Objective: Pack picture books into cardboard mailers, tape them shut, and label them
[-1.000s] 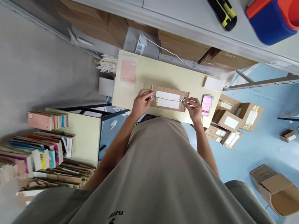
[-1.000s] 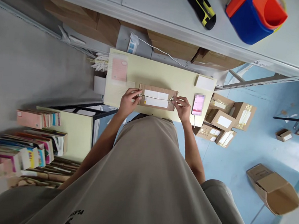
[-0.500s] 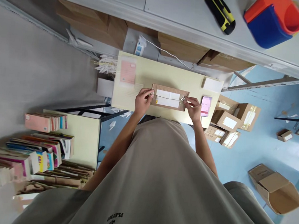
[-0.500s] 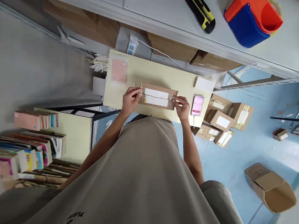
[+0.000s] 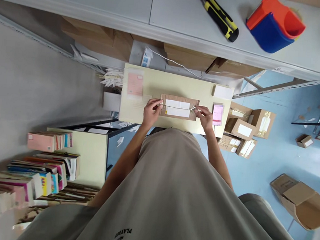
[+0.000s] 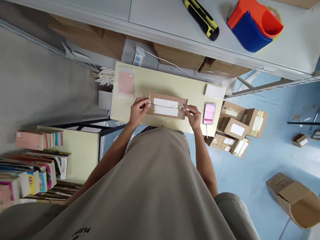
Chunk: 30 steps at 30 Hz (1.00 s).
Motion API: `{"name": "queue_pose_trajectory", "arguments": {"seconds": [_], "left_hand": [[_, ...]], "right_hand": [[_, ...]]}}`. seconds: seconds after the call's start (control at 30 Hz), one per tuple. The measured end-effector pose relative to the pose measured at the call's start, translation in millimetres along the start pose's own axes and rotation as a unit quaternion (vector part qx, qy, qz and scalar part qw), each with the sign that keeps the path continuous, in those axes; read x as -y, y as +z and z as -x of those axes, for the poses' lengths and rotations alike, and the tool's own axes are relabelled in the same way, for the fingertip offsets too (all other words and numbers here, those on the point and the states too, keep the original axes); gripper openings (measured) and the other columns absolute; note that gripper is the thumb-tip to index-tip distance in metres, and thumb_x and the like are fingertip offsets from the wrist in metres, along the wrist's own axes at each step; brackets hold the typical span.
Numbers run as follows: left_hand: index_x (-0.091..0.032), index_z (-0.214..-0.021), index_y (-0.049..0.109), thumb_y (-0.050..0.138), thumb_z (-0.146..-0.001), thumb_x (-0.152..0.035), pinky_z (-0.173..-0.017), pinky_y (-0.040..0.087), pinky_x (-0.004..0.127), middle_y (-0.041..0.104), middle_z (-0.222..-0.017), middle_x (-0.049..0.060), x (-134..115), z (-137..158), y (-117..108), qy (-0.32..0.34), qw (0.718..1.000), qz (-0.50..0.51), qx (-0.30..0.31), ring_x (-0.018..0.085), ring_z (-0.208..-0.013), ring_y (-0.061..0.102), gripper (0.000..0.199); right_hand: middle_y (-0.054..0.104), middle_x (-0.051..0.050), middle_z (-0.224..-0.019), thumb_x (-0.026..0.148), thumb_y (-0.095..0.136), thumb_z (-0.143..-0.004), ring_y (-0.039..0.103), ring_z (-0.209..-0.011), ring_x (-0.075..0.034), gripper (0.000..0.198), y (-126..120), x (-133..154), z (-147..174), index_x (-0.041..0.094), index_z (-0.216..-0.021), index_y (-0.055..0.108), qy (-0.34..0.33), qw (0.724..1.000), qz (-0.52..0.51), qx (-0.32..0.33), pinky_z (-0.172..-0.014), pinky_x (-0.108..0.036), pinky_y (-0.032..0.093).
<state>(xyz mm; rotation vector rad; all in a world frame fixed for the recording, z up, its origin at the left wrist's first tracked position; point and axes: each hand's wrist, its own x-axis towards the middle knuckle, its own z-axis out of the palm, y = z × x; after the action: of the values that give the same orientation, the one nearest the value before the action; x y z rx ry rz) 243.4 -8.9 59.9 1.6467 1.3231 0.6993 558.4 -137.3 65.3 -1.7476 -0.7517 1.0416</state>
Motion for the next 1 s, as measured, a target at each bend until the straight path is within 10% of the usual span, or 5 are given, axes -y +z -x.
{"name": "queue_pose_trajectory", "arguments": {"seconds": [0.17, 0.47, 0.8, 1.0], "left_hand": [[-0.022, -0.127, 0.084, 0.075, -0.109, -0.043, -0.094, 0.07, 0.037, 0.079, -0.135, 0.013, -7, -3, -10, -0.04, 0.998, 0.009, 0.038, 0.019, -0.097, 0.078, 0.029], [-0.025, -0.131, 0.082, 0.08, -0.109, -0.041, -0.107, 0.068, 0.045, 0.077, -0.137, 0.013, -67, -26, -18, 0.107, 0.992, -0.061, 0.022, 0.028, -0.124, 0.076, 0.027], [-0.027, -0.149, 0.079, 0.066, -0.119, -0.063, -0.11, 0.069, 0.044, 0.076, -0.153, 0.014, -218, -132, 73, 0.299, 0.949, 0.07, 0.068, 0.027, -0.125, 0.08, 0.048], [-0.031, -0.158, 0.073, 0.061, -0.12, -0.071, -0.114, 0.07, 0.052, 0.073, -0.159, 0.014, -261, -165, 123, 0.358, 0.926, 0.094, 0.073, 0.034, -0.145, 0.076, 0.056]], "right_hand": [[0.083, -0.014, -0.128, 0.083, 0.087, -0.094, 0.082, -0.122, -0.032, 0.059, 11, 1, 12, 0.028, -0.114, 0.096, -0.038, 0.996, 0.038, -0.071, -0.095, -0.05, 0.079], [0.082, -0.012, -0.123, 0.075, 0.074, -0.11, 0.083, -0.1, -0.027, 0.051, -12, 39, 17, 0.029, -0.121, 0.095, -0.197, 0.965, 0.148, -0.088, -0.089, -0.049, 0.079], [0.069, -0.02, -0.161, 0.071, 0.063, -0.118, 0.063, -0.159, -0.045, 0.062, -110, 179, -113, 0.026, -0.161, 0.069, -0.373, 0.867, 0.266, -0.194, -0.133, -0.081, 0.049], [0.068, -0.034, -0.161, 0.075, 0.023, -0.124, 0.069, -0.154, -0.032, 0.09, -133, 226, -195, -0.002, -0.135, 0.07, -0.37, 0.829, 0.38, -0.177, -0.128, -0.054, 0.052]]}}
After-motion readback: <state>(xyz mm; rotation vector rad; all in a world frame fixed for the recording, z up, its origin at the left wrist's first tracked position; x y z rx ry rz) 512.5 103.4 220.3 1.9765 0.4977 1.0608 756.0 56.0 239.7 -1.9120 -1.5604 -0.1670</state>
